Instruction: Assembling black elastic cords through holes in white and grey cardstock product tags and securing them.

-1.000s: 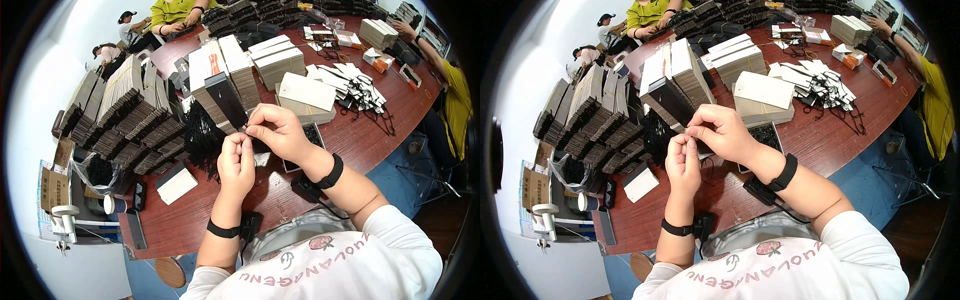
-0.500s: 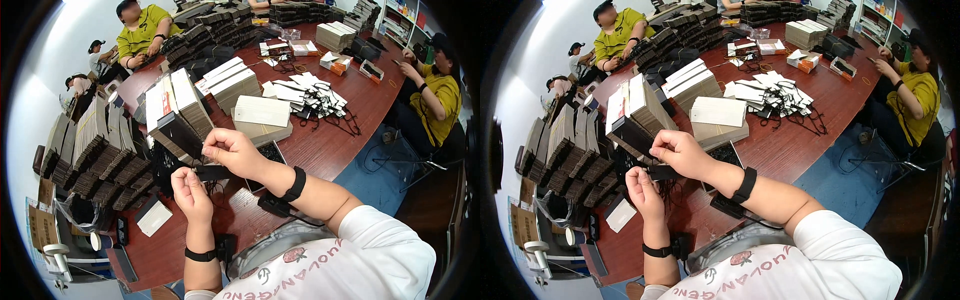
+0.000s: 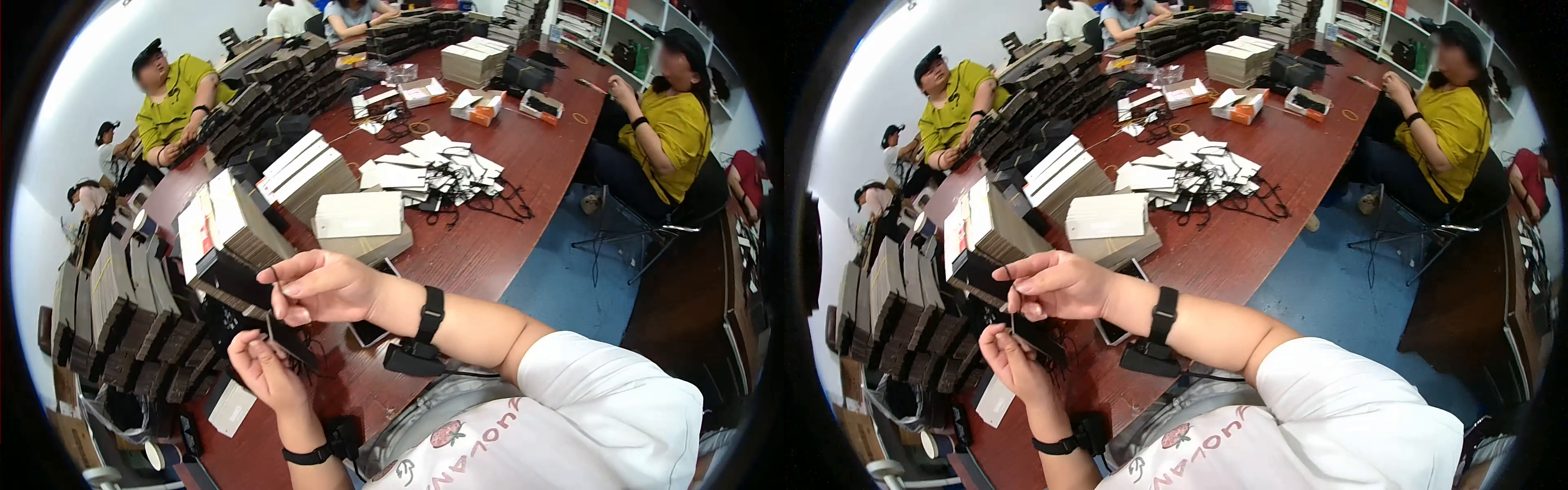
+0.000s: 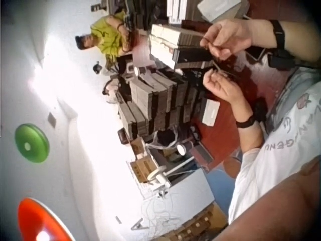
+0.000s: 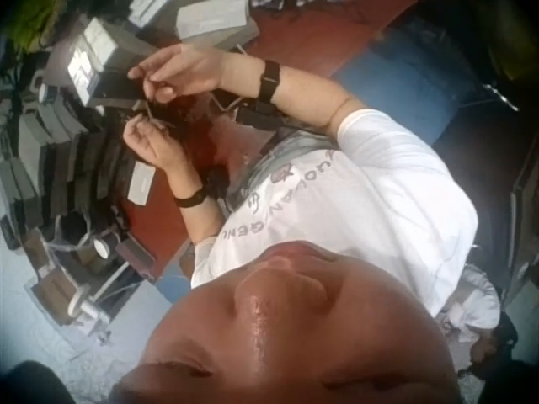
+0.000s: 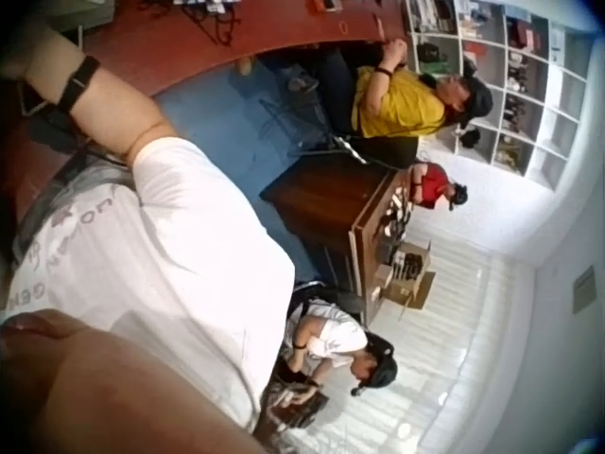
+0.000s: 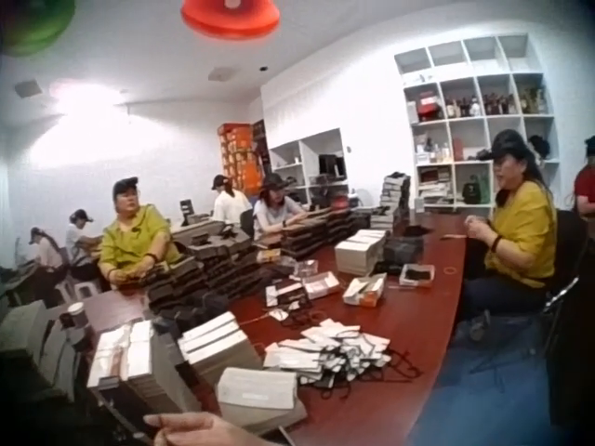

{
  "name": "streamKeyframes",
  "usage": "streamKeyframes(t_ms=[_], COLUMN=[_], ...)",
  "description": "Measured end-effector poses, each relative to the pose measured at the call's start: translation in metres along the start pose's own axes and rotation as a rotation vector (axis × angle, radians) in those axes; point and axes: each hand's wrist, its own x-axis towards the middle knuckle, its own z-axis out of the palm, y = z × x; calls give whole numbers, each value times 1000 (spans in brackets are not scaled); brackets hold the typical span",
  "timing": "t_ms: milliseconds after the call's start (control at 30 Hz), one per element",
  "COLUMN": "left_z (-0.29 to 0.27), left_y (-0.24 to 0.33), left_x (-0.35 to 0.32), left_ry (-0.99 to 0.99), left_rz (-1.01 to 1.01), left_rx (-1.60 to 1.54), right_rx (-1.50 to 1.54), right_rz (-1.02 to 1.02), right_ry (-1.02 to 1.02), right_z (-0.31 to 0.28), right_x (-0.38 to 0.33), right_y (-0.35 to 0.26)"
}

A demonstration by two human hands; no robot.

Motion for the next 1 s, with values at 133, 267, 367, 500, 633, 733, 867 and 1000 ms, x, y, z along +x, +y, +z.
streamKeyframes(t_ms=[133,267,367,500,633,733,867,1000], left_z=[-4,-2,2,-4,0,-3,-1,-6], left_y=[-2,-3,-7,-7,-5,-6,-5,-7], left_x=[-3,-2,-3,-3,-5,-4,-5,-2], left_ry=[-4,-22,-10,-98,-34,-42,-23,59], left_rz=[113,186,157,179,240,252,279,327], left_rx=[191,316,241,216,273,255,298,229], right_rx=[-261,-534,-648,-671,-942,-1463,-1426,-1422], right_rz=[-59,-55,22,-34,3,-263,-223,-193], right_ry=[184,204,229,273,199,155,128,70], right_z=[5,12,14,16,14,17,14,5], right_x=[3,2,1,3,2,2,1,3], right_y=[6,7,8,12,16,18,18,15])
